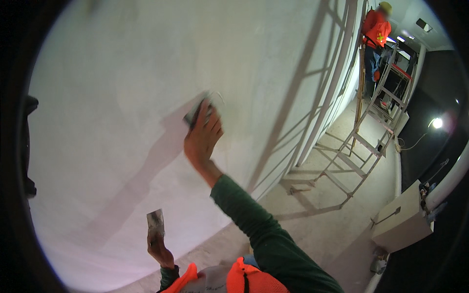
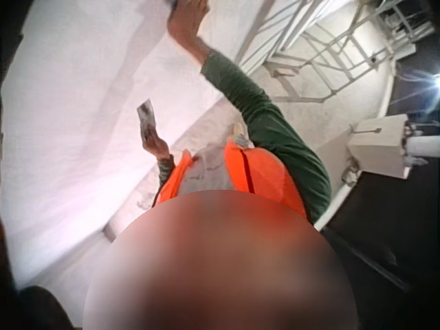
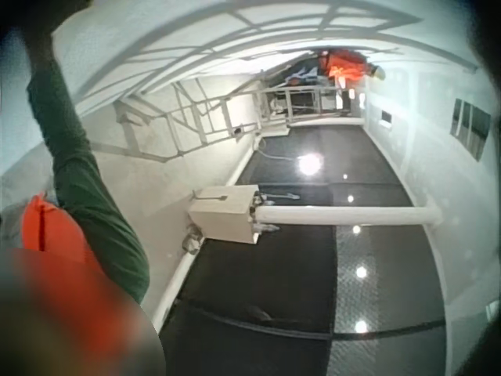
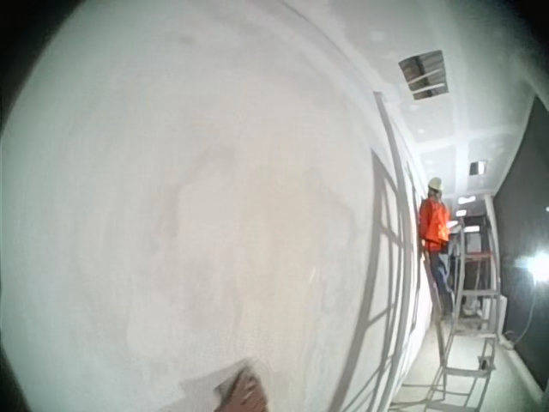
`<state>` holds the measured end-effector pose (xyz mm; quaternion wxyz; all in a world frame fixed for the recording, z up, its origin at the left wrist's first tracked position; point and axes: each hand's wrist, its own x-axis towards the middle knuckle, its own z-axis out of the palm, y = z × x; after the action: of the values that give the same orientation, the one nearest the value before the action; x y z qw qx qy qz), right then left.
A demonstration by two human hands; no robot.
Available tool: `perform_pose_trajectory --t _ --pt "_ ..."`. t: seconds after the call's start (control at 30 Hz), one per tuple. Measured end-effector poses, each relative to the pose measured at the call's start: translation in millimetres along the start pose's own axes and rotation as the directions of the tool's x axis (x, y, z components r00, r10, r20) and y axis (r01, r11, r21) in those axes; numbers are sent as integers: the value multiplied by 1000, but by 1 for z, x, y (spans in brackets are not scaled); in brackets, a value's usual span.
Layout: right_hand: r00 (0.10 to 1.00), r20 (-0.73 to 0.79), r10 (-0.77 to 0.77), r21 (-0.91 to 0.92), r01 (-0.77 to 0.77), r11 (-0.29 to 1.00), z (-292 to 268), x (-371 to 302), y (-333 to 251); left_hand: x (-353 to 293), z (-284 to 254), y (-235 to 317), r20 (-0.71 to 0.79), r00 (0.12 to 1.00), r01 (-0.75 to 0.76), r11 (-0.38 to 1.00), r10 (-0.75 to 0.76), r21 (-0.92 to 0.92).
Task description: The person applies plaster to a wall using a trowel and a hawk. They repeatedly scoop plaster from the hawk and spread it across the wall surface in smooth strokes. The person occasionally walks to a bucket to reload the hawk with more plaster.
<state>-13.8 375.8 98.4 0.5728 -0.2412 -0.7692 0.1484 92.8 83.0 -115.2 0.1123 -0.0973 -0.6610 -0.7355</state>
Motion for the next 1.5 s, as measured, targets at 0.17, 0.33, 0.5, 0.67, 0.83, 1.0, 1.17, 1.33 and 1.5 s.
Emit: perform_pose_trajectory --t 0.17,0.33,0.5,0.67,0.83,1.0,1.17,1.33,1.5 --pt "953 238 -186 141 156 978 -48 -18 8 -1 0 2 28 1000 1 1000 -1 -17" --pt "829 28 -558 81 555 828 -78 123 56 -4 2 3 86 996 12 999 -15 33" --pt "723 280 -632 58 644 762 -86 100 74 -2 10 2 108 992 65 997 -70 51" --pt "751 301 -587 72 596 800 -65 33 107 5 17 3 112 993 28 988 -45 149" --pt "757 299 -581 87 584 807 -38 -23 162 13 18 9 130 989 26 954 -68 299" --pt "778 289 -558 135 544 828 -7 -83 223 12 24 9 144 989 -1 955 -44 298" --pt "735 350 -581 118 580 806 -34 -111 224 1 26 16 153 987 5 949 -56 316" --pt "796 206 -569 -32 586 809 -67 29 161 -6 40 17 149 988 4 981 -34 193" --pt "690 -17 -724 -30 723 690 -71 153 108 -11 50 14 167 986 -2 993 -18 118"
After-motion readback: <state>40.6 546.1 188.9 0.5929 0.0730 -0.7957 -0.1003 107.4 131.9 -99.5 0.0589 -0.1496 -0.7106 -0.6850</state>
